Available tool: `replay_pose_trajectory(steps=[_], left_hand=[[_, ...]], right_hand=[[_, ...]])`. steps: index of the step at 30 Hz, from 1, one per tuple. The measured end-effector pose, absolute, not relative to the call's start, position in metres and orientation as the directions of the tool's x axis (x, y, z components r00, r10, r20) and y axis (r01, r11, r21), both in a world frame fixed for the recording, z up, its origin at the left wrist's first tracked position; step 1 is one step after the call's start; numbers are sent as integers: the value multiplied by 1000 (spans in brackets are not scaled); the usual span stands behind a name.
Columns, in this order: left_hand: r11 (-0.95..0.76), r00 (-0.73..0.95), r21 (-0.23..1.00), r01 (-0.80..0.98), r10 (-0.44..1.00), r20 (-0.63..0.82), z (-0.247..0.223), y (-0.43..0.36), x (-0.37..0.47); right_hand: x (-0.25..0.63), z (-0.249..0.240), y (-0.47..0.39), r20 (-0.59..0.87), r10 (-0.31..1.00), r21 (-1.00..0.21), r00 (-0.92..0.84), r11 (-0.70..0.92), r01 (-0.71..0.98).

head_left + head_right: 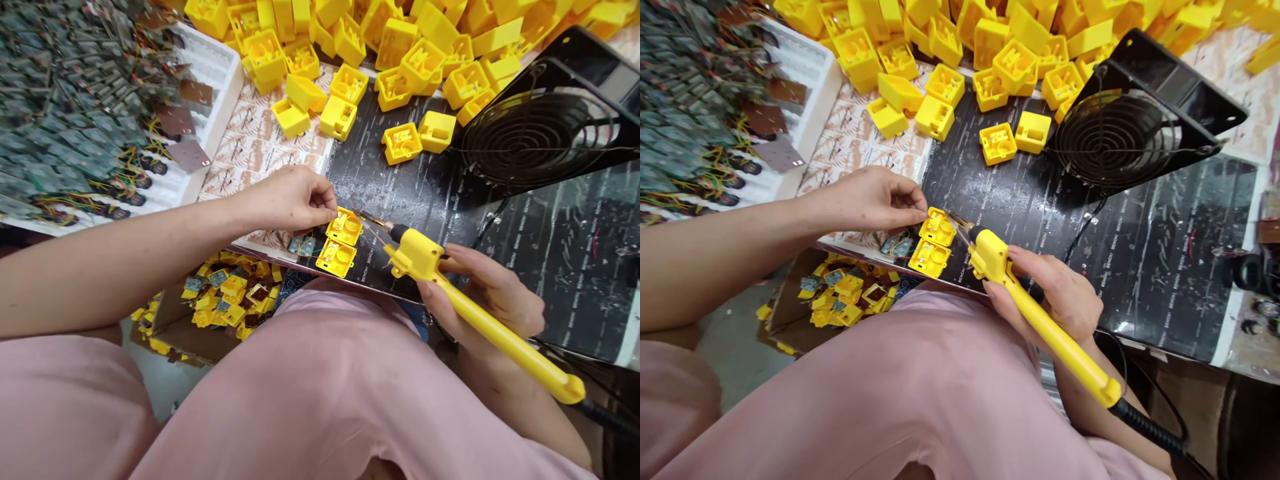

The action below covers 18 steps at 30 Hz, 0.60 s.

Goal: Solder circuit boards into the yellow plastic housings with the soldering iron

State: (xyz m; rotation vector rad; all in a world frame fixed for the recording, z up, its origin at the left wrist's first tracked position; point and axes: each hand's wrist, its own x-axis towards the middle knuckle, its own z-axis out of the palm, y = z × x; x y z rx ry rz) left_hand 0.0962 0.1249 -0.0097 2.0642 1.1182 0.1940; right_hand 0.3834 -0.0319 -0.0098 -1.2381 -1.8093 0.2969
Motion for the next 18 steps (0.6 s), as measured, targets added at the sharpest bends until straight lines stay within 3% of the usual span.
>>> replay_pose_trajectory(steps=[5,18], left_hand=[[-433,633,626,649,764,-127,-10,124,100],[-526,666,549,650,742,-77,-11,126,104]], right_hand=[[380,-12,-28,564,816,-651,-128,535,538],[374,4,-11,595,723,-476,-351,669,572]])
